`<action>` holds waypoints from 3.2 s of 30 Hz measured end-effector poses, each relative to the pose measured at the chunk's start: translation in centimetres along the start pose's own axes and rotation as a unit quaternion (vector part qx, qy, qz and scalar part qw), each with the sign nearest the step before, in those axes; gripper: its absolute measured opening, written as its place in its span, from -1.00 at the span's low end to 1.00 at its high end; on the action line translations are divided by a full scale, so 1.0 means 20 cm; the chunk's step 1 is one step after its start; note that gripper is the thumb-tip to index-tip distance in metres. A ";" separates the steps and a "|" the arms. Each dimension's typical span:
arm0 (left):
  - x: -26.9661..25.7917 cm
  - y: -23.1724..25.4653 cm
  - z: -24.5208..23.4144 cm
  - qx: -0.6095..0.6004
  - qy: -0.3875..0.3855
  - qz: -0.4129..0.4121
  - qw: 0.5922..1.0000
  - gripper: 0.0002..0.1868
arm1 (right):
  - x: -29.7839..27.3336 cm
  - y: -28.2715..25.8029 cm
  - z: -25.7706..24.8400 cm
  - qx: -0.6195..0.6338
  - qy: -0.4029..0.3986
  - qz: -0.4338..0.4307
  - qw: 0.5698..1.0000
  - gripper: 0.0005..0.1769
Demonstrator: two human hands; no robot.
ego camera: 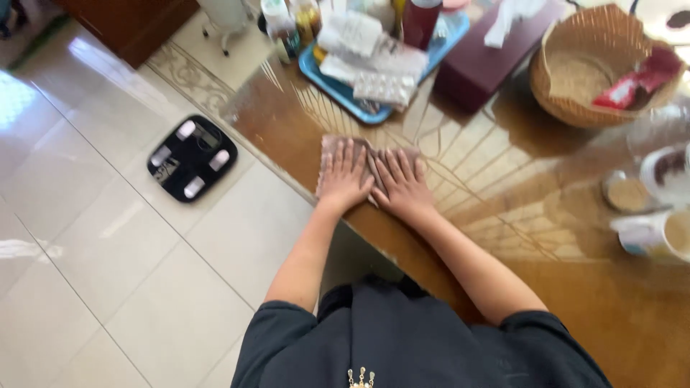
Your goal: The recorder organizes jars, mugs, and medication on a glass-topped table and wipes the surface with a cloth.
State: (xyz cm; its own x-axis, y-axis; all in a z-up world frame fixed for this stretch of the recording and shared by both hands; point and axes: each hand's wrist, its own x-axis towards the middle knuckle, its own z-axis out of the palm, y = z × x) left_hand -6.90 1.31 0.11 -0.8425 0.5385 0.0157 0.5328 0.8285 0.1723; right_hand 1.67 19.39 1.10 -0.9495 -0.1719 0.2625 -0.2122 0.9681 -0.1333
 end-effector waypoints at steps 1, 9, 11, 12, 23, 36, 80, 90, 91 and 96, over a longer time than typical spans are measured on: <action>0.00 0.00 -0.02 0.004 0.005 -0.001 1.000 -0.07 | 0.00 0.00 -0.01 0.000 0.006 -0.003 1.000 -0.15; -0.13 -0.09 -0.13 -0.060 -0.037 0.086 0.994 -0.06 | 0.02 -0.01 -0.22 0.016 -0.065 -0.016 0.998 -0.14; -0.06 -0.20 -0.19 -0.086 -0.066 0.124 0.986 -0.10 | 0.14 0.05 -0.31 0.018 -0.134 -0.039 0.990 -0.05; -0.06 -0.25 -0.21 -0.116 -0.098 0.157 0.976 -0.14 | 0.19 0.07 -0.36 0.021 -0.207 -0.063 0.976 0.05; 0.79 -1.10 -0.31 -0.495 0.250 -0.146 0.819 -0.07 | 1.74 0.17 -0.59 0.103 -0.045 -0.170 0.979 -0.30; 1.22 -1.22 -0.23 -0.404 0.253 -0.180 0.861 -0.09 | 2.54 0.15 -0.20 0.049 -0.185 -0.031 0.981 -0.27; -0.37 -0.08 -0.24 -0.148 0.046 0.081 0.985 -0.29 | 0.38 0.11 -0.39 0.174 -0.086 -0.226 0.954 -0.33; -0.38 -0.32 -0.23 -0.047 -0.035 0.031 0.998 -0.28 | 0.20 -0.13 -0.12 0.059 -0.033 -0.197 0.978 -0.28; -0.35 -0.37 -0.26 -0.048 -0.035 0.030 0.998 -0.28 | 0.23 -0.17 -0.09 0.059 -0.034 -0.197 0.978 -0.28; -0.24 -0.59 -0.27 0.013 -0.100 -0.061 0.993 -0.27 | 0.43 -0.40 -0.02 0.112 -0.027 -0.170 0.979 -0.28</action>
State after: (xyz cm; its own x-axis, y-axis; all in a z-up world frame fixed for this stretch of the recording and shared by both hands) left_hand -9.58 -11.96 3.30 -0.8696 0.4514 -0.1999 0.4319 0.8918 0.1346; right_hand -4.65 10.30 4.84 -0.8244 -0.4934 0.2773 -0.5582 0.7899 -0.2541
